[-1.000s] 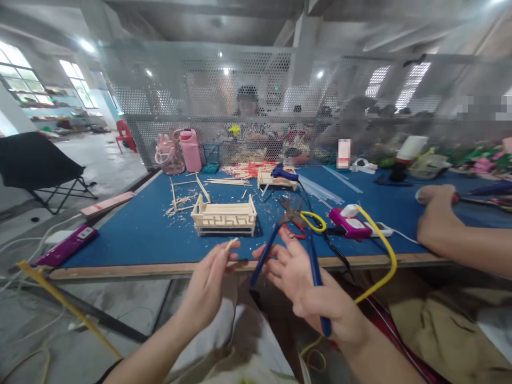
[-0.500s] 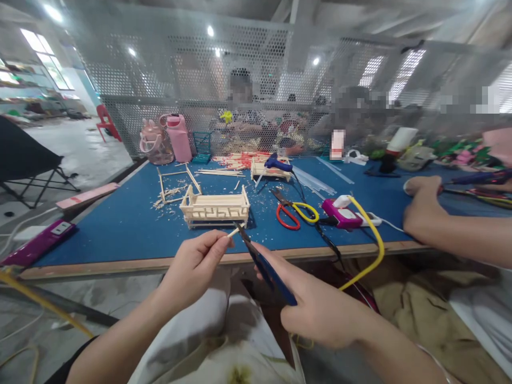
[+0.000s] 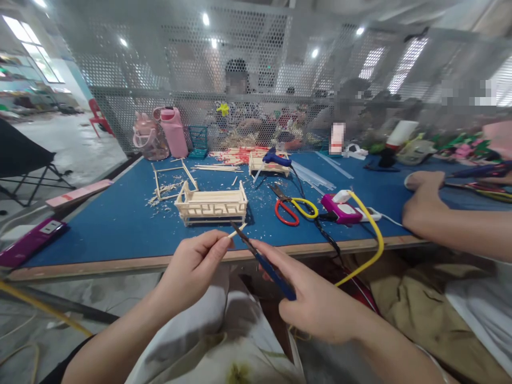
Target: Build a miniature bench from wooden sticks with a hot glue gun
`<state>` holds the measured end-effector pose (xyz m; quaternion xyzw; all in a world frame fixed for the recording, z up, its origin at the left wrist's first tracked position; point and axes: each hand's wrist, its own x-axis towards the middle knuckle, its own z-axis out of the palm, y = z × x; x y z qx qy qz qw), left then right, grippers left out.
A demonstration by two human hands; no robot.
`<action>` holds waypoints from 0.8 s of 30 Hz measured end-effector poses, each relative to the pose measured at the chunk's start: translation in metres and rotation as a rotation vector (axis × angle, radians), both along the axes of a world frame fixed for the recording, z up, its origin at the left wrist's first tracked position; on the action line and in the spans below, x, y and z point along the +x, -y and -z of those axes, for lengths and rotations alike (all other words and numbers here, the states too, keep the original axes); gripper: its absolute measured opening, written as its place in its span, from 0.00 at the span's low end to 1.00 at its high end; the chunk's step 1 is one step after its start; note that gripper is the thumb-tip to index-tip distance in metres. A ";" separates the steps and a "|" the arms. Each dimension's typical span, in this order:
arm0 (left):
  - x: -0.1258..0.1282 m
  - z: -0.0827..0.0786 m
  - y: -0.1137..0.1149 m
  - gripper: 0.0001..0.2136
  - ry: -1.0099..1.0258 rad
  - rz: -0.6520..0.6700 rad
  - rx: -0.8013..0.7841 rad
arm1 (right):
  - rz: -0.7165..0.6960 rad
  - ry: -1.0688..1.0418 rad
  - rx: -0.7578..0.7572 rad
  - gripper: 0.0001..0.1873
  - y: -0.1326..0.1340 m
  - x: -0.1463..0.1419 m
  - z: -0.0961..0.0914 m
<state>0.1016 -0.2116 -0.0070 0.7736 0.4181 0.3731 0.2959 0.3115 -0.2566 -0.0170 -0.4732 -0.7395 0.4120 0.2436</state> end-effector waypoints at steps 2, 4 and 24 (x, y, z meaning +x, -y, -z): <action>0.000 0.000 0.000 0.16 -0.007 -0.006 0.005 | 0.053 -0.002 0.025 0.47 -0.002 -0.002 -0.001; 0.000 0.001 0.000 0.16 -0.007 -0.013 0.008 | 0.074 -0.020 0.033 0.46 -0.003 -0.004 0.000; 0.001 0.006 0.003 0.15 0.020 -0.045 0.052 | 0.041 -0.168 -0.129 0.44 -0.003 -0.004 0.004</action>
